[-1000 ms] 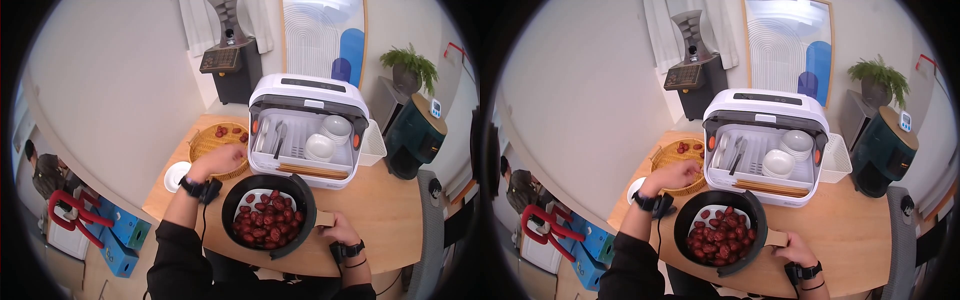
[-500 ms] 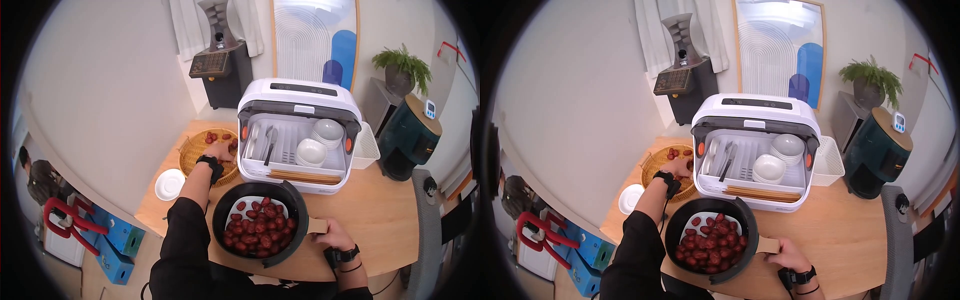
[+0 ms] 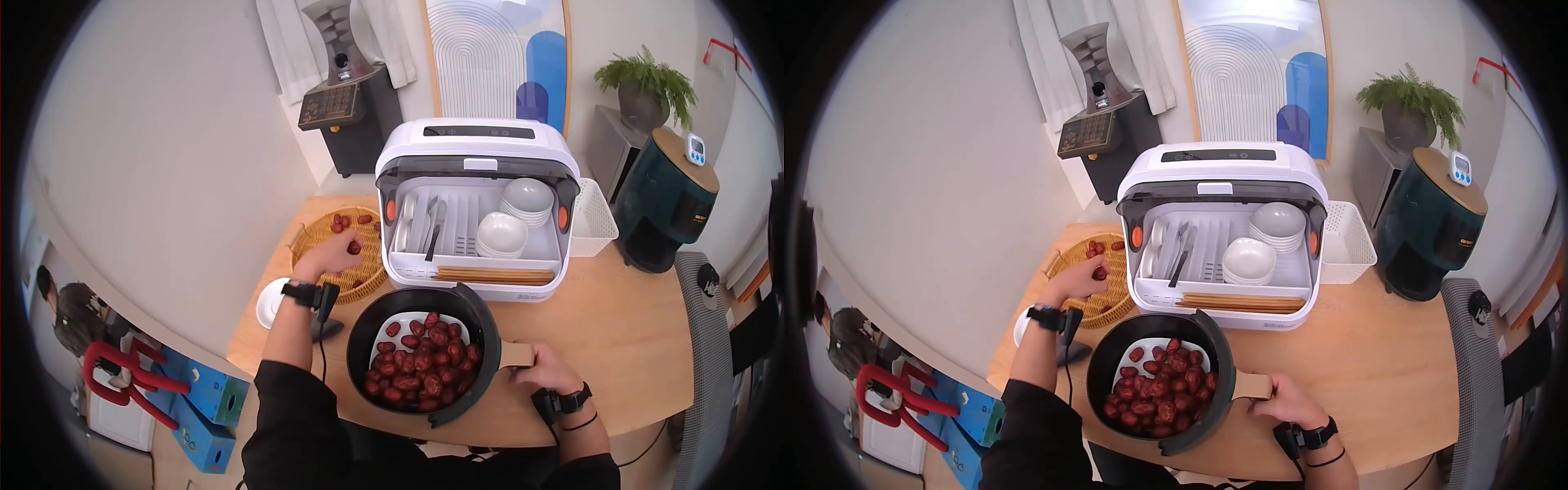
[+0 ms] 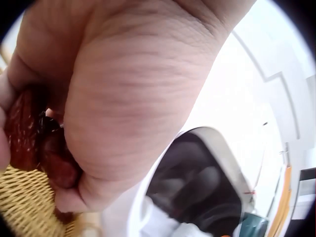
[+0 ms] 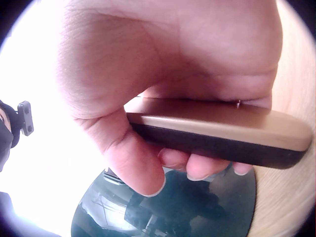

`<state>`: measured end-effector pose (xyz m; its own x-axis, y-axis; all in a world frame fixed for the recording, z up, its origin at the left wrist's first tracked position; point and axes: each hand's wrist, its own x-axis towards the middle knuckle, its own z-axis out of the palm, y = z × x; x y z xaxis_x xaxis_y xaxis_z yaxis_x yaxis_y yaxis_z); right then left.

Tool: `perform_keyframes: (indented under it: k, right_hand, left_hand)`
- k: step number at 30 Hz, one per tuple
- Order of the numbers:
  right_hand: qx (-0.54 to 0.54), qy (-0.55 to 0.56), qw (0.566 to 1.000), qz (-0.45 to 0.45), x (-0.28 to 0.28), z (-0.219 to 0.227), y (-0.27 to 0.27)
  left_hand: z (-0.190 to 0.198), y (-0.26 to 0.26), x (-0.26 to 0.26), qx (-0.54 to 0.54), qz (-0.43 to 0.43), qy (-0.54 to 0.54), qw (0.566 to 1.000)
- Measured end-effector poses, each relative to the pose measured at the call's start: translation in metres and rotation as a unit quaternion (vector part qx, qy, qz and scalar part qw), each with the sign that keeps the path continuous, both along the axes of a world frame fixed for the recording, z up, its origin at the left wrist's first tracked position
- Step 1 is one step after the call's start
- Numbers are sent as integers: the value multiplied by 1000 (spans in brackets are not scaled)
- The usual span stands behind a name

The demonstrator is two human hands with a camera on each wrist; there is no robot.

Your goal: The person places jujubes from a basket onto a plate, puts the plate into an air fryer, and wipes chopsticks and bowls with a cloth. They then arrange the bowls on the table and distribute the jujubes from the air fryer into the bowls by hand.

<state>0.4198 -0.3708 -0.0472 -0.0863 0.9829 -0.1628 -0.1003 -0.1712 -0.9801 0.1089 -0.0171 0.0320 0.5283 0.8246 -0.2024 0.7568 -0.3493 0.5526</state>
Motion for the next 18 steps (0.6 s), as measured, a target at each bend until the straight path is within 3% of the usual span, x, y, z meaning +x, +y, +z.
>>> perform_keyframes:
  k: [3,4,5,7,9,11,13,14,16,18]
  right_hand:
    - [3,-6,1000,-3,-2,1,1]
    - [3,-12,1000,-8,-2,2,1]
    - [2,-18,1000,-12,-3,3,1]
    - [0,-15,1000,-11,-3,1,1]
    - [0,-13,1000,-13,-5,3,1]
    - [-9,2,1000,-26,-6,7,0]
    - [-4,5,1000,-23,-5,2,0]
    - [0,13,1000,-25,-4,-1,0]
    - [1,10,1000,-25,-4,-3,-1]
    - [0,9,999,-31,-3,-2,0]
  left_hand:
    - [49,-76,-1,18,-148,-70,986]
    - [53,-96,-1,57,-265,-74,960]
    - [67,-125,3,8,-286,-75,955]
    - [62,-149,-2,112,-337,-61,933]
    - [54,-134,-7,136,-307,-47,941]
    - [32,-95,-11,207,-102,90,969]
    - [-19,-32,-21,204,-36,132,969]
    - [-27,-24,-21,206,-32,130,969]
    - [-36,-10,-17,42,-33,155,986]
    - [-69,14,-18,52,-45,140,988]
